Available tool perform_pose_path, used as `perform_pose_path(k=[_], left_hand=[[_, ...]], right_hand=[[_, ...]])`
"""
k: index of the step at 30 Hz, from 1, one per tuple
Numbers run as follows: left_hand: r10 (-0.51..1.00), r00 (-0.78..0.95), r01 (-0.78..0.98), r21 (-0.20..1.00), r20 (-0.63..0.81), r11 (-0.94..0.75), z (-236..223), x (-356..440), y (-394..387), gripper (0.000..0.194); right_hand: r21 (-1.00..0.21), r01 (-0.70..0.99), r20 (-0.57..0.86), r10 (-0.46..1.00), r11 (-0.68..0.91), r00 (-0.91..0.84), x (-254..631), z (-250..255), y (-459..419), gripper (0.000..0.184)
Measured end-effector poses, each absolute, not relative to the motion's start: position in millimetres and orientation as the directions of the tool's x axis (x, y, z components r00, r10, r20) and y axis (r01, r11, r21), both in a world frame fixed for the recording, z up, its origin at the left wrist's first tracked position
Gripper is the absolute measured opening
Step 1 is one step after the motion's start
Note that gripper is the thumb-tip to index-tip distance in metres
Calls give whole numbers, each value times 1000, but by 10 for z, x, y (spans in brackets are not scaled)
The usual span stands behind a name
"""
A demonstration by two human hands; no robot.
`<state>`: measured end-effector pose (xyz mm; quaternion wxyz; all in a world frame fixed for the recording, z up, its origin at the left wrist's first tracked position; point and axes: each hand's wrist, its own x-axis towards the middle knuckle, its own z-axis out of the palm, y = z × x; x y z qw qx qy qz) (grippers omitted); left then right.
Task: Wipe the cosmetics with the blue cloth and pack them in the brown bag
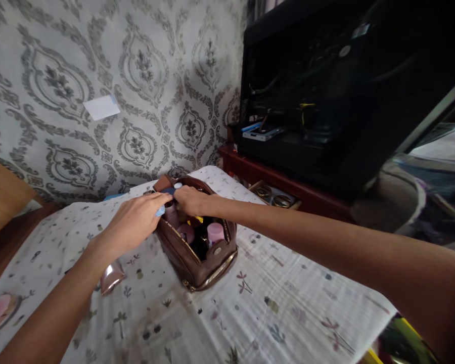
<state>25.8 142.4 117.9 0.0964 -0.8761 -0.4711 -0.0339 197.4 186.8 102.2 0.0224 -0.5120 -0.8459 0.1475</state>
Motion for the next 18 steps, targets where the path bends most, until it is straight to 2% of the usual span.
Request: perform_pose_path(k=[3,6,9,18], left_hand=[[836,531,846,-151,136,-512,1189,264,1427,57],[837,534,844,-138,119,-519,1188,279,1436,58],[815,562,827,-96,141,-554,1166,280,1455,59],[791,578,809,-15,200,-587,1114,242,1485,58]], right_hand=[[-273,837,-44,863,474,-503,2094,1164,1767,28],[-304,753,189,812,583,-552,2285,1257,1633,26],[-326,743,353,804,584,-478,2497,1279,1477,27],[-526,659,475,829,537,-296,2946,1132,1040,20]])
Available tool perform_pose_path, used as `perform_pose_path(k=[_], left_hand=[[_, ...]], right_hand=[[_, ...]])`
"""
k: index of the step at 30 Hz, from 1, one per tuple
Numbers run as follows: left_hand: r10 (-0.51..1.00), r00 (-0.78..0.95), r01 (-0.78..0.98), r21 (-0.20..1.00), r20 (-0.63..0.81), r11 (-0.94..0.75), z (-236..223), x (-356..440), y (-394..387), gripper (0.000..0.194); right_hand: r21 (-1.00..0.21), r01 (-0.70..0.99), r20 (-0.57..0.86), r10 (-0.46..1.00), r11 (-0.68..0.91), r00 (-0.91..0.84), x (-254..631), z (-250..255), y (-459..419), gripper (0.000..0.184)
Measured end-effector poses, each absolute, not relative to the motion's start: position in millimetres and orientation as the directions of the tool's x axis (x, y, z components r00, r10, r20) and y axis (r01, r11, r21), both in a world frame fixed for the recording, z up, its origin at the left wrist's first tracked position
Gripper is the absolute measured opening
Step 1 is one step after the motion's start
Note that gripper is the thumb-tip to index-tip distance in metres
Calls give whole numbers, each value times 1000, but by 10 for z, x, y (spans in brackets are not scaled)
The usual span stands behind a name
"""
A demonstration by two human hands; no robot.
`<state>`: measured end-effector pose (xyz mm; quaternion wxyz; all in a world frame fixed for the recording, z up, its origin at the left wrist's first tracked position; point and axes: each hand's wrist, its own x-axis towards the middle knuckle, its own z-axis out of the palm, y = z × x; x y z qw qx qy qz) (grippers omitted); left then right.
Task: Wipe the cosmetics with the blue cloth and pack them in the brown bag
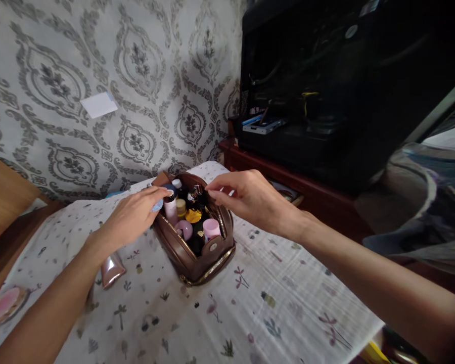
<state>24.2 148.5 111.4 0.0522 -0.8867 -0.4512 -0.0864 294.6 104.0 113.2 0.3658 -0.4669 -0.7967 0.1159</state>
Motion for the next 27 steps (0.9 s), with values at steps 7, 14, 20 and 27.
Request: perform_pose_path(k=[7,14,20,27], left_hand=[[785,524,808,100,330,-581,1187,174,1302,53],[926,136,932,271,353,-240,1159,-599,1048,46],[969,-64,921,388,240,-35,759,-1138,701,43],[853,395,876,142,340,-462,750,-283,359,54]], right_hand=[[-602,562,535,809,568,-244,2976,927,726,19],[-599,467,627,744,651,-231,2988,744,457,14],[-570,316,650,651,759,-391,2780,652,311,16],[-600,419,578,731,681,-361,2542,790,527,20]])
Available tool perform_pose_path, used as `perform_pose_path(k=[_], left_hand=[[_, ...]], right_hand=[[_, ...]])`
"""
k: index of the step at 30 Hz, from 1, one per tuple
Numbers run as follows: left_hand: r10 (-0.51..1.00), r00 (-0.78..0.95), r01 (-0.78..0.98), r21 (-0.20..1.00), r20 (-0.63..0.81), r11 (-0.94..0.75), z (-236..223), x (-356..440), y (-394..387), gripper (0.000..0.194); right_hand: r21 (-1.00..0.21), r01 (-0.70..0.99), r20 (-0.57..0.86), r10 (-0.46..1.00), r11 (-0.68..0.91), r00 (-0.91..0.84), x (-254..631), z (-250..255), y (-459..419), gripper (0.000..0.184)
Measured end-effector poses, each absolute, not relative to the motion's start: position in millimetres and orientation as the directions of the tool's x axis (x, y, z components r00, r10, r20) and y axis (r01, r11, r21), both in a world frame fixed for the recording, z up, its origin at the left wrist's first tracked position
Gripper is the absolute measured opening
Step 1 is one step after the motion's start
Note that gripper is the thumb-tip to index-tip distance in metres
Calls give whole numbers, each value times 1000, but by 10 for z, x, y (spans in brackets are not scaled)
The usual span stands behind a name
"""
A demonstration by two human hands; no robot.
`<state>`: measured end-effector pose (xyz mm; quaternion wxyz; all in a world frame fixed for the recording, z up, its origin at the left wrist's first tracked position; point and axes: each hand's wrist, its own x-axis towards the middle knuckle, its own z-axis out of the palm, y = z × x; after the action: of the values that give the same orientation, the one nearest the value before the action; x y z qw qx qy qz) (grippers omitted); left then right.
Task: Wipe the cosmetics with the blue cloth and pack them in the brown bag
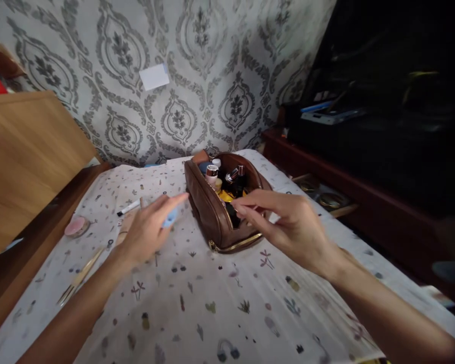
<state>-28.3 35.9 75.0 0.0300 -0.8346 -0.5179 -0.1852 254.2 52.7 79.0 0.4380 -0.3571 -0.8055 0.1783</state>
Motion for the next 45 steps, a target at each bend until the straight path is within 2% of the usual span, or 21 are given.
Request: perform_pose_path(k=[4,8,12,16,20,27,32,38,41,45], left_hand=[[793,561,828,-146,239,-542,824,187,405,78],[746,619,783,-262,244,-564,752,244,460,79],[649,679,734,-271,345,-623,580,86,474,75],[618,680,721,-203,395,-663,490,50,454,69],[656,640,748,-130,400,-651,504,129,436,72],[640,643,750,-178,422,-637,453,121,434,62],[630,641,743,-146,439,-654,430,133,442,57],[596,672,714,-171,440,-679,463,151,480,56],[599,674,717,-187,433,-671,478,147,482,57],[586,683,710,-211,436,-671,476,126,484,57]], right_hand=[[-562,474,530,736,677,-421,2523,951,753,22],[-550,463,442,713,695,-545,2576,1060,990,26],[-512,412,348,621,753,-702,2602,1087,1246,24],[-492,325,233,482,808,-845,2555,1015,1454,20],[-470,300,158,414,830,-896,2470,900,1553,18],[-479,345,-19,383,808,-924,2289,847,1654,25],[-519,338,40,417,785,-908,2345,908,1710,20],[-581,397,264,626,710,-734,2560,1192,1706,18],[-556,432,297,656,709,-694,2526,1236,1704,15],[-494,449,276,625,744,-730,2369,1141,1744,15]])
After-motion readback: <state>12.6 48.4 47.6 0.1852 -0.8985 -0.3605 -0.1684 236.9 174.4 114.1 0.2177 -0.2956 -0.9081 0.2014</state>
